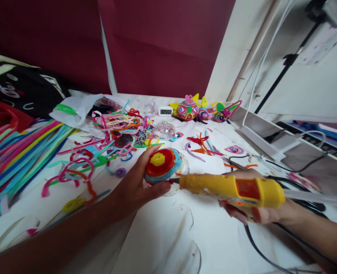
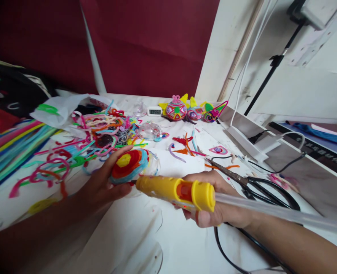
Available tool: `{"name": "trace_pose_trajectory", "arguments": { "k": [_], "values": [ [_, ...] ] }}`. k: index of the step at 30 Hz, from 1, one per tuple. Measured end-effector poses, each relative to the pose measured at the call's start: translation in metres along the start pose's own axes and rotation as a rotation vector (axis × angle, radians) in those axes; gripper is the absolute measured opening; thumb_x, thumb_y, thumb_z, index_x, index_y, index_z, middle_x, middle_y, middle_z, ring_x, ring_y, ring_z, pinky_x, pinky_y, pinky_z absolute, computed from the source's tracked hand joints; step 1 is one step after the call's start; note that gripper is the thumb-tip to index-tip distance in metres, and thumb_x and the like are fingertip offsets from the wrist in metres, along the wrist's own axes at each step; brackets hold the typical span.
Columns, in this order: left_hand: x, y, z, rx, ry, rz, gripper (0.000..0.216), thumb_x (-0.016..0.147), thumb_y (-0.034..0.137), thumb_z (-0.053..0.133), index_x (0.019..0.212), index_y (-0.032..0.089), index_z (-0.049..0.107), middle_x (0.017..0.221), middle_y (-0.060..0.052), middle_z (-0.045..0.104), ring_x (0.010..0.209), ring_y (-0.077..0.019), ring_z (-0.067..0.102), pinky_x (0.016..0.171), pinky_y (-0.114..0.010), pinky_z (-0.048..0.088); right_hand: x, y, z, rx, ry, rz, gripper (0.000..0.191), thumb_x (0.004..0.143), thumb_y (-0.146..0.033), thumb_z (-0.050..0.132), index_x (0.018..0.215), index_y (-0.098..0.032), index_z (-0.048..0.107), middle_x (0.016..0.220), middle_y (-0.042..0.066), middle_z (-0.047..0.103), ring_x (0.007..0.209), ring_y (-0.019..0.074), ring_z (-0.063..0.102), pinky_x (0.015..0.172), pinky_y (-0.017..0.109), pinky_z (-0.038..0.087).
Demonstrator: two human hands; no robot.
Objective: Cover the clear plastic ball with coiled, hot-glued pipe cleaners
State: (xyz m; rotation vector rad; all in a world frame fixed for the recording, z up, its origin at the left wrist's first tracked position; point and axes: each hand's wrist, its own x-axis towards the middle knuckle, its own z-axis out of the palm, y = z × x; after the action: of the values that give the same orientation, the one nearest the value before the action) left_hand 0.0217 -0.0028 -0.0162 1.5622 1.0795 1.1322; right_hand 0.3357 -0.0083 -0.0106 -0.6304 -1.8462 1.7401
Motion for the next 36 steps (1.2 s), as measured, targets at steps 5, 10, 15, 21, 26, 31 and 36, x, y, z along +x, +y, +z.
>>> {"name": "trace_pose_trajectory", "arguments": {
  "k": [5,10,15,21,26,31,36],
  "values": [
    [0.0,0.001,0.001,-0.002,0.0,-0.007,0.098,0.072,0.064,0.083,0.153,0.028,0.043,0.151,-0.01,0.056,0.137,-0.0396,0.054,0.12,-0.049,0.041,0.001,-0.005,0.002,0.116,0.03,-0.068,0.043,0.078,-0.05,0.085,0.105,-0.019,0.077,0.083,0.004,0.07,0.056,0.0082,0.054,0.047,0.017,0.043],
    [0.001,0.001,0.001,-0.007,0.01,-0.014,0.097,0.071,0.064,0.084,0.152,0.03,0.044,0.15,-0.009,0.056,0.135,-0.0381,0.056,0.12,-0.048,0.04,0.002,-0.007,0.003,0.028,0.066,-0.083,0.042,0.072,-0.049,0.09,0.096,-0.017,0.075,0.072,0.0,0.063,0.052,0.0082,0.049,0.044,0.019,0.035],
    [0.0,0.009,0.002,-0.046,-0.016,-0.066,0.097,0.073,0.062,0.084,0.152,0.027,0.042,0.143,-0.01,0.062,0.115,-0.0319,0.069,0.104,-0.042,0.055,0.006,-0.018,0.009,-0.017,0.093,-0.081,0.042,0.072,-0.054,0.088,0.087,-0.017,0.073,0.069,-0.001,0.06,0.049,0.008,0.045,0.042,0.02,0.031],
    [0.0,0.009,0.004,-0.149,-0.039,-0.085,0.094,0.073,0.057,0.086,0.151,0.028,0.042,0.142,-0.01,0.064,0.11,-0.0308,0.073,0.092,-0.038,0.062,0.007,-0.025,0.009,-0.069,0.103,-0.065,0.036,0.072,-0.049,0.09,0.083,-0.019,0.072,0.07,0.0,0.064,0.049,0.0086,0.045,0.046,0.02,0.036],
    [0.001,0.004,0.002,-0.093,-0.024,-0.075,0.095,0.072,0.059,0.085,0.153,0.029,0.042,0.146,-0.011,0.06,0.125,-0.0372,0.064,0.101,-0.045,0.058,0.006,-0.023,0.008,-0.074,0.117,-0.071,0.037,0.071,-0.051,0.089,0.082,-0.02,0.073,0.069,0.001,0.065,0.047,0.0091,0.044,0.044,0.021,0.038],
    [0.0,0.001,0.0,-0.054,-0.022,-0.081,0.1,0.072,0.063,0.084,0.155,0.029,0.041,0.151,-0.012,0.055,0.132,-0.0401,0.057,0.112,-0.05,0.049,0.007,-0.02,0.012,-0.027,0.138,-0.022,0.042,0.065,-0.052,0.091,0.078,-0.018,0.071,0.064,0.0,0.061,0.048,0.0092,0.047,0.043,0.019,0.037],
    [0.001,-0.002,0.0,-0.024,-0.034,-0.028,0.098,0.073,0.064,0.082,0.154,0.028,0.041,0.156,-0.012,0.05,0.142,-0.0406,0.048,0.123,-0.051,0.036,0.004,-0.013,0.009,0.064,0.083,0.003,0.045,0.063,-0.048,0.092,0.087,-0.016,0.072,0.07,0.0,0.063,0.048,0.0068,0.045,0.043,0.018,0.035]
  ]
}}
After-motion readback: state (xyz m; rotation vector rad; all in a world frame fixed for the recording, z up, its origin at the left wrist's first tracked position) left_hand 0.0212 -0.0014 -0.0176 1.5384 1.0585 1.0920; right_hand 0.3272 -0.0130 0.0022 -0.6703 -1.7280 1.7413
